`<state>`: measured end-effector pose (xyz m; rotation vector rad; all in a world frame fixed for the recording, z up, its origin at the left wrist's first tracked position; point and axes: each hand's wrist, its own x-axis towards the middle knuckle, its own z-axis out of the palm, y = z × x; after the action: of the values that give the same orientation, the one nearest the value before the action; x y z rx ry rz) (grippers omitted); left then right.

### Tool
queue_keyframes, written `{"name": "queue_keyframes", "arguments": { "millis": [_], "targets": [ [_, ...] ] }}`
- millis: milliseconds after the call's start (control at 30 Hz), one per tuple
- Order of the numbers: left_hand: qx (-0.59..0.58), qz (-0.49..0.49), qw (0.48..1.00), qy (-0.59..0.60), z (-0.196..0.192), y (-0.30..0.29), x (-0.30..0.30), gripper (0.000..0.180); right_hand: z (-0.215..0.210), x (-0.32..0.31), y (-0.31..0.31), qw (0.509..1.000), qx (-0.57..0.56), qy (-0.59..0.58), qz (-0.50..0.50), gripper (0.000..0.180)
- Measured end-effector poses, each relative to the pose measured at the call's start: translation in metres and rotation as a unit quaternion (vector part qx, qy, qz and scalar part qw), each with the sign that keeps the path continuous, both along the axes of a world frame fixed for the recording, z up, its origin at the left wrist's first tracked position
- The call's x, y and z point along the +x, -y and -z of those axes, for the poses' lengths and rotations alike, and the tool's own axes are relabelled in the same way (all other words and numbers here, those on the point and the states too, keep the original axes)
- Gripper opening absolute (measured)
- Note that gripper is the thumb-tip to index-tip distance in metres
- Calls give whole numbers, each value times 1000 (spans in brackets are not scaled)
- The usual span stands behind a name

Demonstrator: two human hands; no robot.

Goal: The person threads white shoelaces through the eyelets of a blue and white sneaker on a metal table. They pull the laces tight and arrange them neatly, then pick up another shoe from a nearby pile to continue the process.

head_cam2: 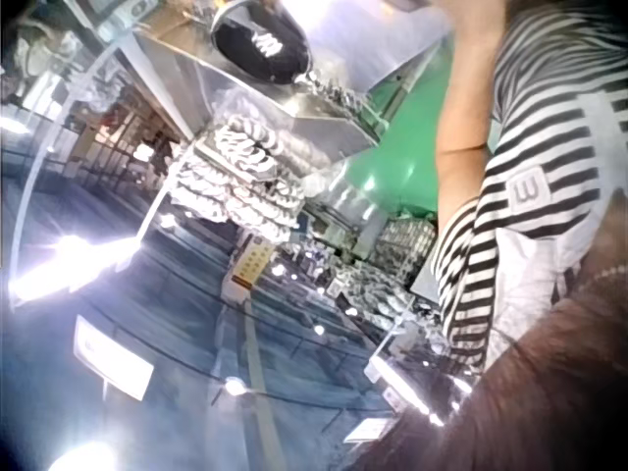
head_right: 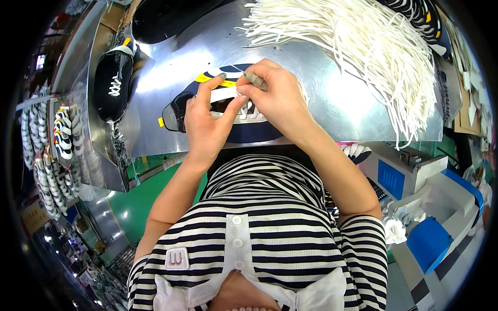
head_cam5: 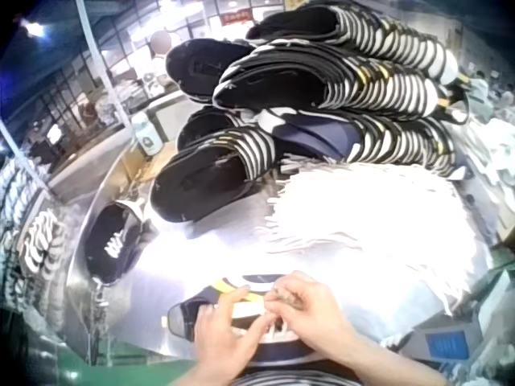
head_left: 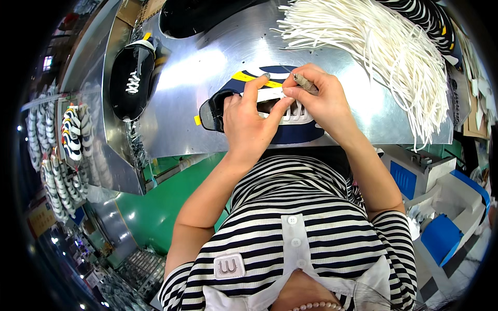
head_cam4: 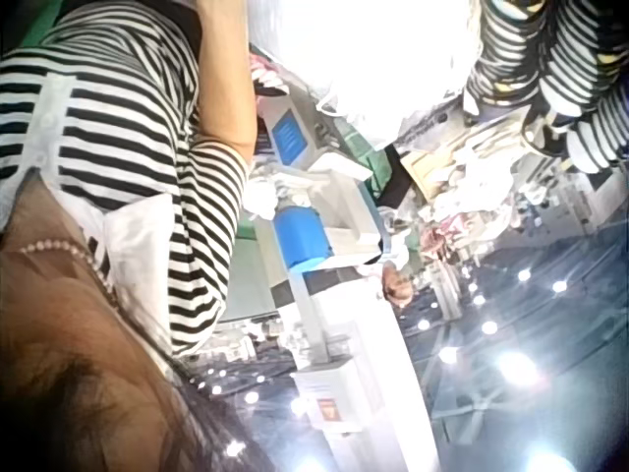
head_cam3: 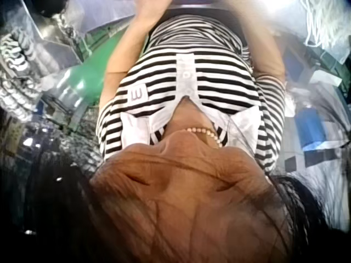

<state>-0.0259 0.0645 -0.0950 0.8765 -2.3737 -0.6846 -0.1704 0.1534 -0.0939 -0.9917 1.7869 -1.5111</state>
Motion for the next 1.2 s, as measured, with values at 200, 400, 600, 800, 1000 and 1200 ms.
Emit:
{"name": "queue_keyframes", "arguments": {
  "millis": [200,400,600,800,1000,1200],
  "targets": [
    [-27,-11,1000,11,-1,-2,-1,45,-8,4,-10,999,6,31,19,25],
    [-59,-8,998,-23,2,-1,-2,40,-17,3,-39,994,80,-65,-39,13],
    [-60,-10,998,-18,0,-3,-2,42,-16,6,-35,983,49,-175,-21,10],
    [-85,46,993,-69,4,-12,1,39,-10,14,-12,939,34,-338,-60,10],
    [155,10,981,-116,5,-14,11,46,-35,-1,-20,929,145,-317,-123,17],
    [173,13,979,-103,7,-7,5,42,-28,-2,-40,992,77,-97,-16,20]
  ]
}}
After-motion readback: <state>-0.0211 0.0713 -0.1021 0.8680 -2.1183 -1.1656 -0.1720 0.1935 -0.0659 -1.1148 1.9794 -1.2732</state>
